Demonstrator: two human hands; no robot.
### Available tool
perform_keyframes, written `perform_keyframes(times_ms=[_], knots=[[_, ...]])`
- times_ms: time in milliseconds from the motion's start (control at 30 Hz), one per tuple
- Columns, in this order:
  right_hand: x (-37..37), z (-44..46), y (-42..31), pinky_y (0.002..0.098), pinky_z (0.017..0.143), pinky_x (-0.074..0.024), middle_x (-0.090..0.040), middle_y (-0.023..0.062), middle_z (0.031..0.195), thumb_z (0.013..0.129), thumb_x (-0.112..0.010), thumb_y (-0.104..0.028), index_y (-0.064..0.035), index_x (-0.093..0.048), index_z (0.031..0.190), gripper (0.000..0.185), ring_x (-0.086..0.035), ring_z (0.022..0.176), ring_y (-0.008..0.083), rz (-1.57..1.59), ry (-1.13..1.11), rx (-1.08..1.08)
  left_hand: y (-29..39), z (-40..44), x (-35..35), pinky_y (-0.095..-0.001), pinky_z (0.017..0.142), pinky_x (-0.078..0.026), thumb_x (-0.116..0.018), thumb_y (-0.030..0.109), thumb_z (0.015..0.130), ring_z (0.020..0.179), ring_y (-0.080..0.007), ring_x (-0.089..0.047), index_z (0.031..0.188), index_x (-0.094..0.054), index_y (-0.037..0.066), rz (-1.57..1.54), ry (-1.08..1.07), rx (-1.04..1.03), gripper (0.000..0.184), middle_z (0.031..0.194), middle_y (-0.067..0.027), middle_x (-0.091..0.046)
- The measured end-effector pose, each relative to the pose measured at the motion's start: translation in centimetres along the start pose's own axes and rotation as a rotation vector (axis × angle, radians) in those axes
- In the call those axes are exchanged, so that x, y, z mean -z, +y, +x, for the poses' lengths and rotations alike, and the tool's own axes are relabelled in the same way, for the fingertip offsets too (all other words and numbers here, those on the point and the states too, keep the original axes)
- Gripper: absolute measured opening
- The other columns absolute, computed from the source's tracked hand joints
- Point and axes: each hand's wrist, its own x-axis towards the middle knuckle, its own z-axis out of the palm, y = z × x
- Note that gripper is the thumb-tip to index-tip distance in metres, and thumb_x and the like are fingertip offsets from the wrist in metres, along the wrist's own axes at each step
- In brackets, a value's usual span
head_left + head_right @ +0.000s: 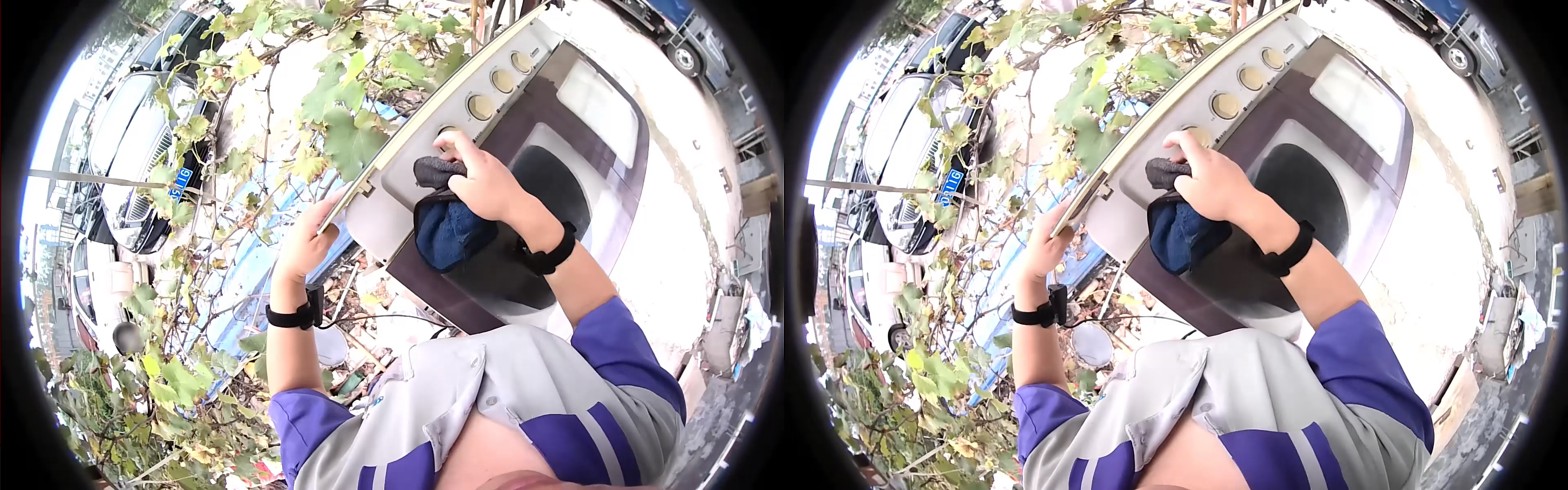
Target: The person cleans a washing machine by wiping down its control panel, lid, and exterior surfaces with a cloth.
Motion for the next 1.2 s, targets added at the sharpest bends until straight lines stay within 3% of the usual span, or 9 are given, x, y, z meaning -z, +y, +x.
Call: perform_keyframes(times_ms=[133,267,467,633,700,767,833,1000,1200], knots=[[2.3,1.7,0.0,0.0323,0.102,-0.0416,-0.057,0.0151,0.125,0.077,-0.053,0.003,-0.0259,-0.011,0.16,0.098,-0.057,0.111,0.025,0.289,-0.103,0.078,-3.5,-0.8,-0.7,-0.0365,0.102,-0.043,-0.049,-0.008,0.079,0.117,-0.0306,-0.06,0.137,-0.054,0.004,-0.005,0.041,0.091,0.059,0.122,-0.0187,-0.065],[1.1,2.4,-3.1,0.0369,0.099,-0.0449,-0.053,0.0276,0.136,0.078,-0.056,-0.007,-0.0267,-0.004,0.16,0.099,-0.061,0.107,0.0379,0.188,-0.233,-0.004,-0.3,-0.3,-0.7,-0.0322,0.099,-0.043,-0.049,-0.007,0.083,0.111,-0.0251,-0.061,0.136,-0.054,0.002,-0.035,0.008,0.011,0.054,0.117,-0.0153,-0.066],[-1.8,5.5,-2.9,0.0464,0.085,-0.0487,-0.064,0.0293,0.104,0.078,-0.055,-0.009,-0.0161,-0.03,0.15,0.077,-0.064,0.095,0.0431,0.058,-0.126,0.207,-1.5,0.0,-0.1,-0.0279,0.082,-0.047,-0.054,-0.003,0.086,0.09,-0.0137,-0.058,0.124,-0.063,0.0,-0.21,0.106,0.12,0.038,0.101,-0.004,-0.067],[-1.4,8.7,-4.4,0.0449,0.078,-0.0493,-0.065,0.0277,0.095,0.077,-0.057,-0.009,-0.0099,-0.037,0.143,0.069,-0.064,0.088,0.0417,-0.091,-0.218,0.19,-8.7,0.1,1.3,-0.0344,0.079,-0.053,-0.061,-0.006,0.078,0.089,-0.0269,-0.068,0.094,-0.07,0.0,0.441,0.133,-0.359,0.019,0.093,-0.0124,-0.071],[-1.3,9.9,-4.8,0.0439,0.078,-0.0496,-0.065,0.0271,0.097,0.077,-0.057,-0.009,-0.0077,-0.039,0.141,0.067,-0.064,0.088,0.0406,-0.128,-0.259,0.2,-10.0,0.5,0.9,-0.0359,0.078,-0.054,-0.065,-0.007,0.074,0.089,-0.0308,-0.068,0.091,-0.07,0.001,0.192,0.152,-0.118,0.019,0.093,-0.0144,-0.071],[-0.8,10.5,-5.7,0.0431,0.078,-0.0498,-0.065,0.0269,0.099,0.076,-0.058,-0.009,-0.0063,-0.04,0.14,0.066,-0.064,0.088,0.0398,-0.174,-0.307,0.185,-10.7,0.6,1.4,-0.0342,0.076,-0.054,-0.07,-0.01,0.07,0.086,-0.0315,-0.069,0.09,-0.07,0.001,0.276,0.167,-0.383,0.023,0.091,-0.0147,-0.07],[-0.9,11.1,-5.4,0.0423,0.079,-0.05,-0.065,0.0267,0.1,0.076,-0.058,-0.009,-0.0064,-0.041,0.14,0.066,-0.065,0.089,0.0391,-0.169,-0.311,0.181,-11.5,0.9,1.0,-0.0338,0.073,-0.054,-0.069,-0.01,0.072,0.085,-0.03,-0.068,0.09,-0.07,0.002,0.115,0.205,-0.225,0.021,0.091,-0.0139,-0.07],[-1.0,11.7,-5.2,0.0406,0.081,-0.0503,-0.066,0.0263,0.102,0.076,-0.059,-0.01,-0.0062,-0.04,0.142,0.069,-0.065,0.092,0.0374,-0.141,-0.343,0.172,-9.4,1.0,0.6,-0.0359,0.085,-0.053,-0.051,-0.007,0.086,0.1,-0.0246,-0.067,0.119,-0.061,-0.004,-0.882,0.093,0.138,0.034,0.107,-0.0112,-0.069],[-0.3,11.0,-5.5,0.0395,0.079,-0.0506,-0.066,0.0253,0.1,0.076,-0.058,-0.009,-0.0096,-0.022,0.156,0.087,-0.065,0.089,0.0366,-0.1,-0.371,0.2,-7.9,1.1,0.6,-0.0337,0.085,-0.049,-0.053,-0.006,0.086,0.098,-0.0204,-0.065,0.116,-0.063,-0.003,-0.939,0.078,0.146,0.032,0.106,-0.0077,-0.068]])
